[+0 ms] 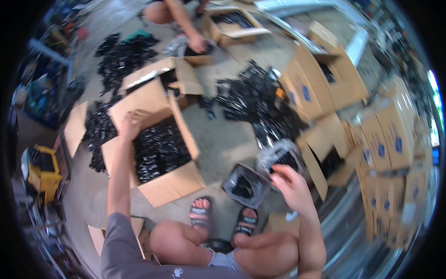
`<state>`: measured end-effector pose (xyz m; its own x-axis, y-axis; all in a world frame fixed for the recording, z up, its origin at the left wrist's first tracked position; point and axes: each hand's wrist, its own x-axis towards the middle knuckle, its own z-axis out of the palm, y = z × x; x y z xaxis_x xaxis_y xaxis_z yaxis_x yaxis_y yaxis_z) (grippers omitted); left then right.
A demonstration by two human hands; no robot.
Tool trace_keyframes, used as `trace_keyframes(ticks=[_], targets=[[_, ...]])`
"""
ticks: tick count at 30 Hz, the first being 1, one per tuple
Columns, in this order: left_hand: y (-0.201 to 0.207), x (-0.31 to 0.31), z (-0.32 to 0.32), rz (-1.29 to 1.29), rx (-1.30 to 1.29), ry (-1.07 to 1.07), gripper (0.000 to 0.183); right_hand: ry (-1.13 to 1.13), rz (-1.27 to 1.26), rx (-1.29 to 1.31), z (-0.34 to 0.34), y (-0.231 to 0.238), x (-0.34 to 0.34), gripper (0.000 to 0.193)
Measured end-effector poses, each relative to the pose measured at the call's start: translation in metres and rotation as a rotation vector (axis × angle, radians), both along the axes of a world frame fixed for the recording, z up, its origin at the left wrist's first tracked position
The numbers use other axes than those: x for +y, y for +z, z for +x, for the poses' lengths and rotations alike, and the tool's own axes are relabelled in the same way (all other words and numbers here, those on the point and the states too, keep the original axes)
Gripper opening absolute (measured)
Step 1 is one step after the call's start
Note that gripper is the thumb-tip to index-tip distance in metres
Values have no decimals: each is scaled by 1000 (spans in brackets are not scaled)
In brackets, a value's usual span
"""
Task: The person sorts through black metal components, taking them from a plastic bag and placing them into cardboard boxes while sitting on the floor.
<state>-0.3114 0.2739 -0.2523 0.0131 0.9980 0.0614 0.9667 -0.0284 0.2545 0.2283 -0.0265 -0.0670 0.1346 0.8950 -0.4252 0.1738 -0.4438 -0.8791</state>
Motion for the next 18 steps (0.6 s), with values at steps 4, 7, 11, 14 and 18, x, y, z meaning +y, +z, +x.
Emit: trace_keyframes(ticks=[4,7,11,14,18], targets=[[52,-41,54,146,-85,-28,43,-72,85,-41,23,7,-6,30],[92,-77,109,132,-309,-58,32,-168,88,-99,45,4,-9,31],[165,-146,195,119,-504,-400,28,-180,-16,-104,65,-52,5,27],[233,-193,229,-115,-458,-763,37,26,60,-406,54,-117,43,26],[293,-252,238,-205,-317,-1073,54,190,41,-756,33,-195,118,24]])
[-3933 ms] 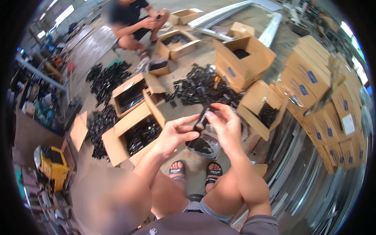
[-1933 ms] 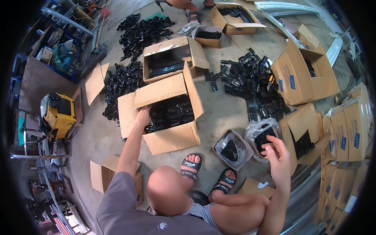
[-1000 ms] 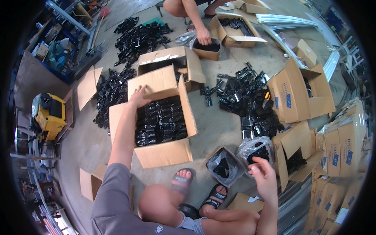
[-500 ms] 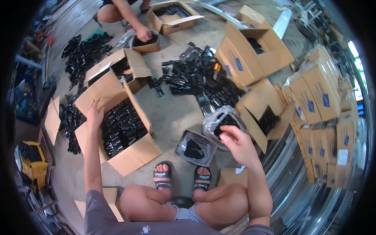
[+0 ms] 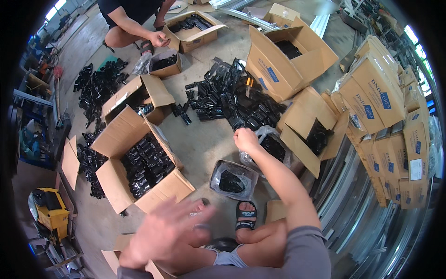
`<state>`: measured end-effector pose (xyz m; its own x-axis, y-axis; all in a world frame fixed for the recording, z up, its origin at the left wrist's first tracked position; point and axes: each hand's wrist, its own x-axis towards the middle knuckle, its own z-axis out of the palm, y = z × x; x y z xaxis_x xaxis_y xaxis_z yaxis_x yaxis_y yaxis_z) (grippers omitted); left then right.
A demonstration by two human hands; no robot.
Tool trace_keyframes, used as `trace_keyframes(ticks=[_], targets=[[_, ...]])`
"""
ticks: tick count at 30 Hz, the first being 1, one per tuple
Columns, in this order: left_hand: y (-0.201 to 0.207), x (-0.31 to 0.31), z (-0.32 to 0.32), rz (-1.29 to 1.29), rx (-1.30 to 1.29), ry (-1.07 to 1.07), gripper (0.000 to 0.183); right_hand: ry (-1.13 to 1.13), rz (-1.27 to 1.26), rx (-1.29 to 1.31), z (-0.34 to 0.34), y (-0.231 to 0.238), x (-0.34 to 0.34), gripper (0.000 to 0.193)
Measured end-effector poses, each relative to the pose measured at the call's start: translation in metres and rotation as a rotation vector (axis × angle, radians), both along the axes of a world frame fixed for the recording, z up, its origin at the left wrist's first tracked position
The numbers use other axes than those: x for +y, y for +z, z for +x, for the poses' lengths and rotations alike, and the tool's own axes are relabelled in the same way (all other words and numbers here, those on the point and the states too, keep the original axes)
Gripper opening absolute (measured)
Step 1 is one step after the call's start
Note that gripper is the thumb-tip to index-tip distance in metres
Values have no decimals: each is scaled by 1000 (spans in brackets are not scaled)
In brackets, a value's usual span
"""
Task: The person sorts through black metal components, taking them from a plastic bag and placing them into cardboard boxes while sitting on the floor.
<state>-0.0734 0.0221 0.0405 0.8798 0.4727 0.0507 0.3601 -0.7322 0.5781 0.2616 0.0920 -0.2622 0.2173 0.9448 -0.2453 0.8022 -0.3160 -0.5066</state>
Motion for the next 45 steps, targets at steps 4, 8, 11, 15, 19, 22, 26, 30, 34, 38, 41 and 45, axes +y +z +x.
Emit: trace_keyframes(ticks=[4,8,11,15,19,22,26,30,34,38,41,45], targets=[[39,-44,10,-156,153,146,60,-194,-17,-157,-3,-61,37,17],[-24,-68,21,-201,93,266,61,-188,123,-349,-8,-91,41,22],[-32,-83,14,-166,209,247,62,-103,203,-439,-7,-108,30,22],[-30,-72,0,-141,94,349,64,-145,261,-442,-43,-92,47,10],[-32,-67,2,-131,132,369,62,-179,50,-642,-29,-105,37,12],[-51,-79,0,-43,160,331,61,-116,26,-743,-30,-100,32,15],[-59,-95,-3,-39,151,369,60,24,99,-655,-39,-91,27,17],[-41,-88,-5,-169,126,404,48,23,190,-370,-45,-73,23,20],[-48,-82,-1,-209,-92,491,56,53,409,-77,-52,-24,18,21],[-48,-58,4,-286,-161,649,56,42,481,247,-66,104,-26,21],[-78,-46,-3,-192,-315,733,58,274,662,96,-123,228,-73,18],[-60,-32,27,-1131,-939,605,60,287,741,90,-158,296,-125,17]])
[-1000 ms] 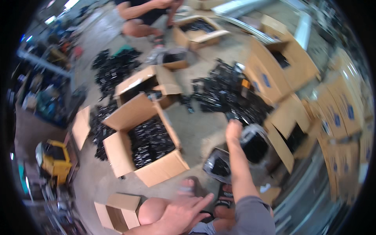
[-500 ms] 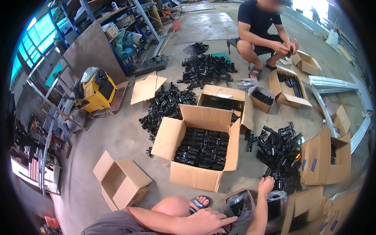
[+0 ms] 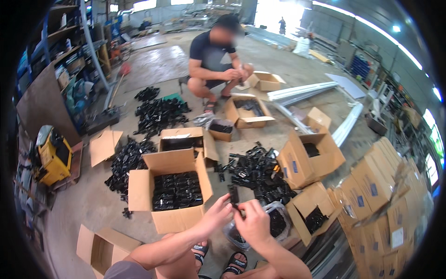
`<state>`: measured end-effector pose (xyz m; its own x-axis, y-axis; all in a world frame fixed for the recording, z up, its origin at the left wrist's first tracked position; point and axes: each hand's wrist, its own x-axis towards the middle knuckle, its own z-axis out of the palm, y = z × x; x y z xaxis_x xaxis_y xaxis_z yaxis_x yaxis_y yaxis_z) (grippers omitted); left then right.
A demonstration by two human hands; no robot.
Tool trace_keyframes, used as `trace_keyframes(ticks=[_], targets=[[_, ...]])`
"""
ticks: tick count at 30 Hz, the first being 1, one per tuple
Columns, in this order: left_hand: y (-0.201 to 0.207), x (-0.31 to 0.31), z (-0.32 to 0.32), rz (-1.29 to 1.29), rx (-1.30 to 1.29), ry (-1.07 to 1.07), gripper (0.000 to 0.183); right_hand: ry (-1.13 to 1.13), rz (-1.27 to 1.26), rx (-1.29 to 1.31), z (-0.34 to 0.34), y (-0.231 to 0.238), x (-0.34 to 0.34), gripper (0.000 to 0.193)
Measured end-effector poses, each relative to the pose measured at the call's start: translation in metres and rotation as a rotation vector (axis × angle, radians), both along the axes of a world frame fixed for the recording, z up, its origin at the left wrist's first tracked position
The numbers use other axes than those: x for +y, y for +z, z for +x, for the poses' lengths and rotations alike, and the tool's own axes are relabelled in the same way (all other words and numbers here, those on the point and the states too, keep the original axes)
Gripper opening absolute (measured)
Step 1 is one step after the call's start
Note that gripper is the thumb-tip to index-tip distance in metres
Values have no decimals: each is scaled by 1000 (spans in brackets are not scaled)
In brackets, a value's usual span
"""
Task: The person sorts through black metal components, taking them from a plastic bag and placing them into cardboard boxes while sitting on the floor.
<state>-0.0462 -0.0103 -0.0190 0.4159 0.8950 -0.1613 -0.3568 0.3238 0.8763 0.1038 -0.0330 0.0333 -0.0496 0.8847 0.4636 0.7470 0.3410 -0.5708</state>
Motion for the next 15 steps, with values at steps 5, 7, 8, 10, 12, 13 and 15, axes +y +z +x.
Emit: trace_keyframes(ticks=[5,7,8,10,12,13,15], targets=[[48,-11,42,-251,-8,-109,37,-3,-255,298,21,17,-34,19],[47,-9,49,-339,-135,-153,33,-87,-326,655,37,25,-40,26],[40,-5,46,-358,-168,-219,32,-202,-123,580,50,9,-35,26],[22,-2,45,-319,-146,-298,34,-275,-122,608,64,-7,-28,29],[3,-4,48,-312,-77,-405,34,-109,-425,884,66,-23,-26,32],[-3,-6,49,-311,-44,-457,34,-72,-545,863,68,-24,-26,28],[-10,-7,55,-260,-19,-521,34,-50,-641,804,75,-36,-23,23]])
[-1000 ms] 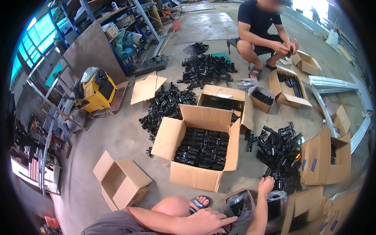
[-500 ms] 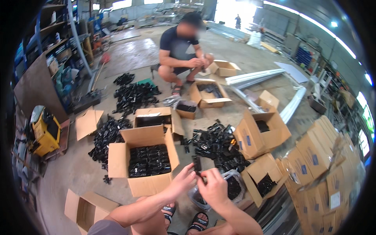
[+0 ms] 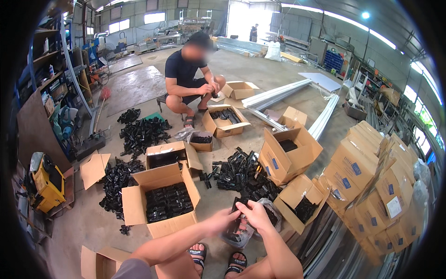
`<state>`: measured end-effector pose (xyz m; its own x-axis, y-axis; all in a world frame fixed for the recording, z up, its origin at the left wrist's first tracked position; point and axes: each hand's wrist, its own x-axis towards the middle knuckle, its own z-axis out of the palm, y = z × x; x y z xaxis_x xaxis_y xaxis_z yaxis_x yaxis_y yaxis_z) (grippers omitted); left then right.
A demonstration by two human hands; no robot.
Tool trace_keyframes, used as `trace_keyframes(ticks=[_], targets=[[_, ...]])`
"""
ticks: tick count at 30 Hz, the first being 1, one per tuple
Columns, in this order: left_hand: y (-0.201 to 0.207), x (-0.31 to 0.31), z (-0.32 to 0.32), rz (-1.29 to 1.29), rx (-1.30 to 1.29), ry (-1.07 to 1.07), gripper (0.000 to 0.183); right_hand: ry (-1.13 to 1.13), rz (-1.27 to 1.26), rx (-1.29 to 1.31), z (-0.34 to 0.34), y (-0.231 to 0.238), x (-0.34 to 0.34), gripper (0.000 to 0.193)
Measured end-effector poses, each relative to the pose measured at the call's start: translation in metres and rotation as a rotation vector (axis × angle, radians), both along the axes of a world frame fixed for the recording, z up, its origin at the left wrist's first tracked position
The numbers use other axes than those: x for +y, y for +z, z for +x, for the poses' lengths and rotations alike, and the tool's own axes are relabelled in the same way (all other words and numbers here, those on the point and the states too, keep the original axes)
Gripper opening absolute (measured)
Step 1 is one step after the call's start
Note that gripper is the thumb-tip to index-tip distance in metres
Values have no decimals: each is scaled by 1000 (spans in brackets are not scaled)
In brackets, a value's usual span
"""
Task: The person sorts through black metal components, taking them from a plastic bag and placing them into cardboard boxes while sitting on the floor.
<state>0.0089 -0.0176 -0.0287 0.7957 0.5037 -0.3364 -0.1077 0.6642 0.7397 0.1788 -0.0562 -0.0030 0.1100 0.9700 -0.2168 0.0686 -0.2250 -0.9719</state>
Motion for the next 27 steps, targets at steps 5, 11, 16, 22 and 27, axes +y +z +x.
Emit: trace_keyframes(ticks=[5,11,16,22,27], targets=[[-13,0,-6,148,110,15,39,-166,26,11,-8,-31,6,23],[-34,3,-11,361,86,-38,53,-273,88,-113,1,-52,7,25],[-21,3,-17,478,262,-51,60,-77,-178,337,0,-18,-1,38],[-10,1,-19,597,404,-64,54,1,-157,191,0,1,-11,38],[-8,6,-17,598,359,-4,57,-39,-121,190,6,-1,-16,40]])
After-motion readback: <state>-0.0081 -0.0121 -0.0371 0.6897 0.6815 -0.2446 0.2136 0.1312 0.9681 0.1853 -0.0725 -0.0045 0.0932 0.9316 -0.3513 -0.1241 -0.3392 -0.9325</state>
